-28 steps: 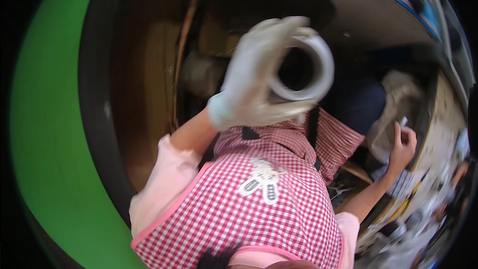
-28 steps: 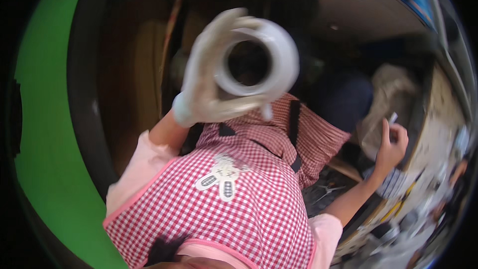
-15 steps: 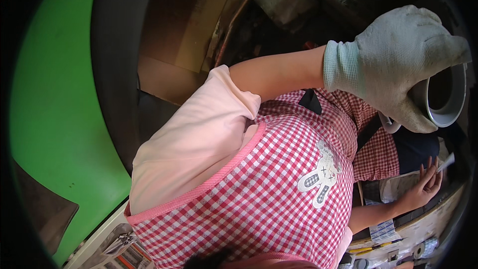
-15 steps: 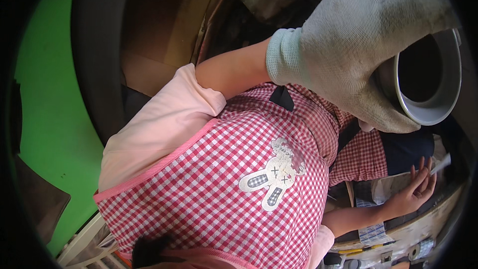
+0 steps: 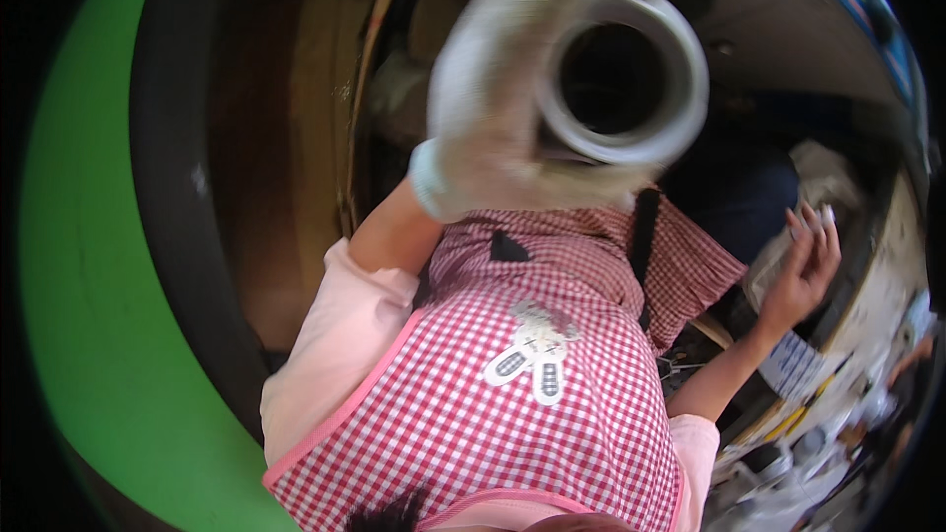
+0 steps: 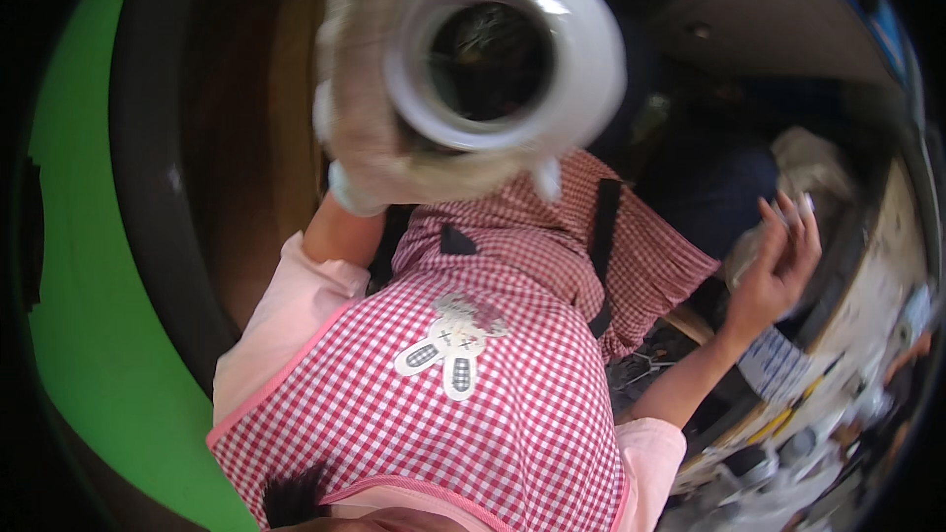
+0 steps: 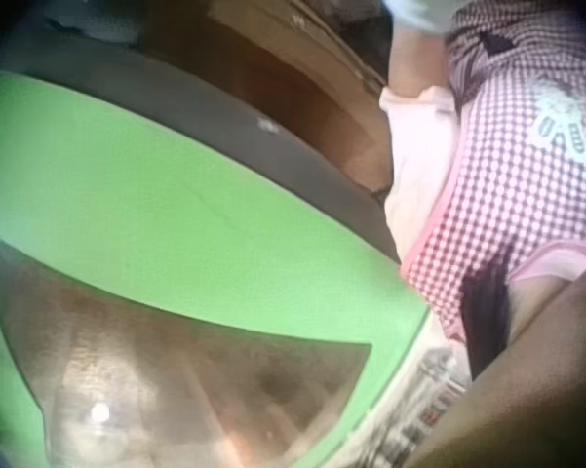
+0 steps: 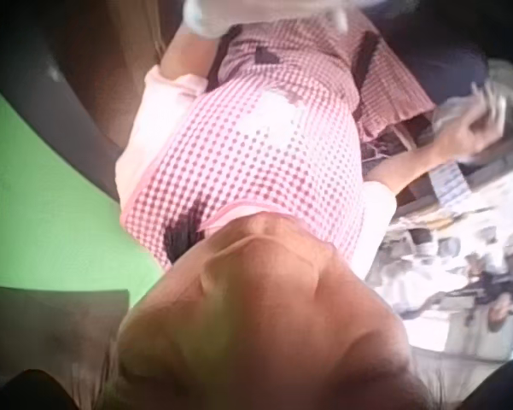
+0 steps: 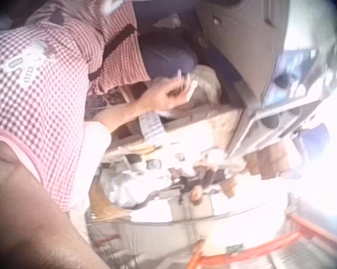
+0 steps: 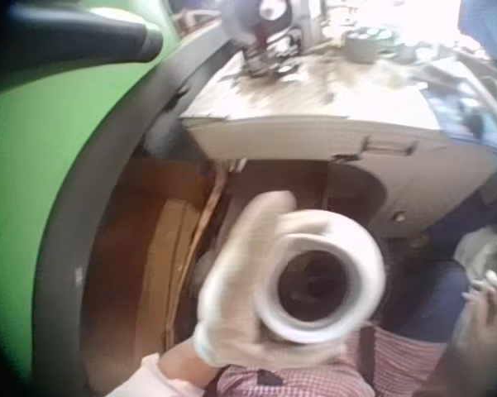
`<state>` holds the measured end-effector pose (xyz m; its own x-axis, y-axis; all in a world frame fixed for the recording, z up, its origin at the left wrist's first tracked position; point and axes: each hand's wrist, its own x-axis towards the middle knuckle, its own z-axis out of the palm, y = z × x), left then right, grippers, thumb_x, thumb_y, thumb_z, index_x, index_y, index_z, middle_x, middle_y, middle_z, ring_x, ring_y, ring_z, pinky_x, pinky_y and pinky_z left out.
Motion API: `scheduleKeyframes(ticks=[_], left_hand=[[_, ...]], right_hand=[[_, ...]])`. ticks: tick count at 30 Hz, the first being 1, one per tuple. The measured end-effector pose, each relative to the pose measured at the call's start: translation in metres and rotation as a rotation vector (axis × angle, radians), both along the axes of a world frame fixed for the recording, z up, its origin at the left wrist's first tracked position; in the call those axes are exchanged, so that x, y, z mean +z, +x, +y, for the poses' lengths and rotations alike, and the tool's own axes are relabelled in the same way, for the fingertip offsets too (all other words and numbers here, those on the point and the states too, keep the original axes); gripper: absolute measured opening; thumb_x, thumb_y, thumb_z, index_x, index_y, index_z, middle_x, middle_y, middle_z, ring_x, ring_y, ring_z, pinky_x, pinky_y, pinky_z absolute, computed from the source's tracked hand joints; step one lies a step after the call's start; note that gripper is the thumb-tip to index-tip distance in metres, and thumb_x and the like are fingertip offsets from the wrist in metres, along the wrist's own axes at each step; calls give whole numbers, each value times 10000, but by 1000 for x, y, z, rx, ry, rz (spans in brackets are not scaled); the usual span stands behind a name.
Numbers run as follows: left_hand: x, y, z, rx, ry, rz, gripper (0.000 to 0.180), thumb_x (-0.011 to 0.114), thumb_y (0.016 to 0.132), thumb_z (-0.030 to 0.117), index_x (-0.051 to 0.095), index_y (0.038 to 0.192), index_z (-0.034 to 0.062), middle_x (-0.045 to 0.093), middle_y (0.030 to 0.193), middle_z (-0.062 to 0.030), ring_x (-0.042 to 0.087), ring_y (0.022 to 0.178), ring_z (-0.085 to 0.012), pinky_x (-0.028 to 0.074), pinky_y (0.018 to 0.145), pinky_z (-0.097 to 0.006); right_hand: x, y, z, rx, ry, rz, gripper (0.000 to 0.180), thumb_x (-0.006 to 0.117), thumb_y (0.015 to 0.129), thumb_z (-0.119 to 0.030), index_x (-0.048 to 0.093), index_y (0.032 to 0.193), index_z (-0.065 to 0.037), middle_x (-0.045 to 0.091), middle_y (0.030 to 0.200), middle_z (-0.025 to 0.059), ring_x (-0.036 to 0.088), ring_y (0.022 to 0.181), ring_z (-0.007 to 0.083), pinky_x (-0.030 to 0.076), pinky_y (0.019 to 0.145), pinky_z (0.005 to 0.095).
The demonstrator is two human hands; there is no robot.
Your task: The person repeatedly assembles white plastic pitchers by inserting a white plastic component into the opening and pressing a circular gray seal onto the body. The person handles each pitcher one at a time, places it on the workbench, and repeats the process.
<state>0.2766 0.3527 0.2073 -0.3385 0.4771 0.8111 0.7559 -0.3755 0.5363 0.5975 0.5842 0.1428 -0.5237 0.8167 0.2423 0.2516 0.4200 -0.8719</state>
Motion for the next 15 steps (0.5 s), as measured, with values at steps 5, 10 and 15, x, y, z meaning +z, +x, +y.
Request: scheduleKeyframes(ticks=[5,10,15], left_hand=[[-1,-8,2,275,-269,220,1201,954,636,282,318,1616,5,690,1310,-134,658,1217,-331,506,1039,-452],[-11,17,4,150,-264,213,1215,963,641,331,315,1622,24,696,1311,-98,641,1245,-334,480,1052,-468],[-10,40,15,28,-340,257,1201,949,662,367,313,1605,-19,670,1360,-89,617,1242,-334,445,1064,-476]], right_hand=[[30,-15,-20,-130,-18,-4,513,643,1047,-115,501,1537,-60,717,1283,194,745,1091,211,606,784,244],[94,-47,-72,234,-203,395,353,569,1072,-103,616,1412,-20,698,1270,278,779,985,253,590,576,200],[116,-88,-106,602,136,114,415,640,813,116,741,1187,-33,703,1269,205,761,1009,285,613,698,309]])
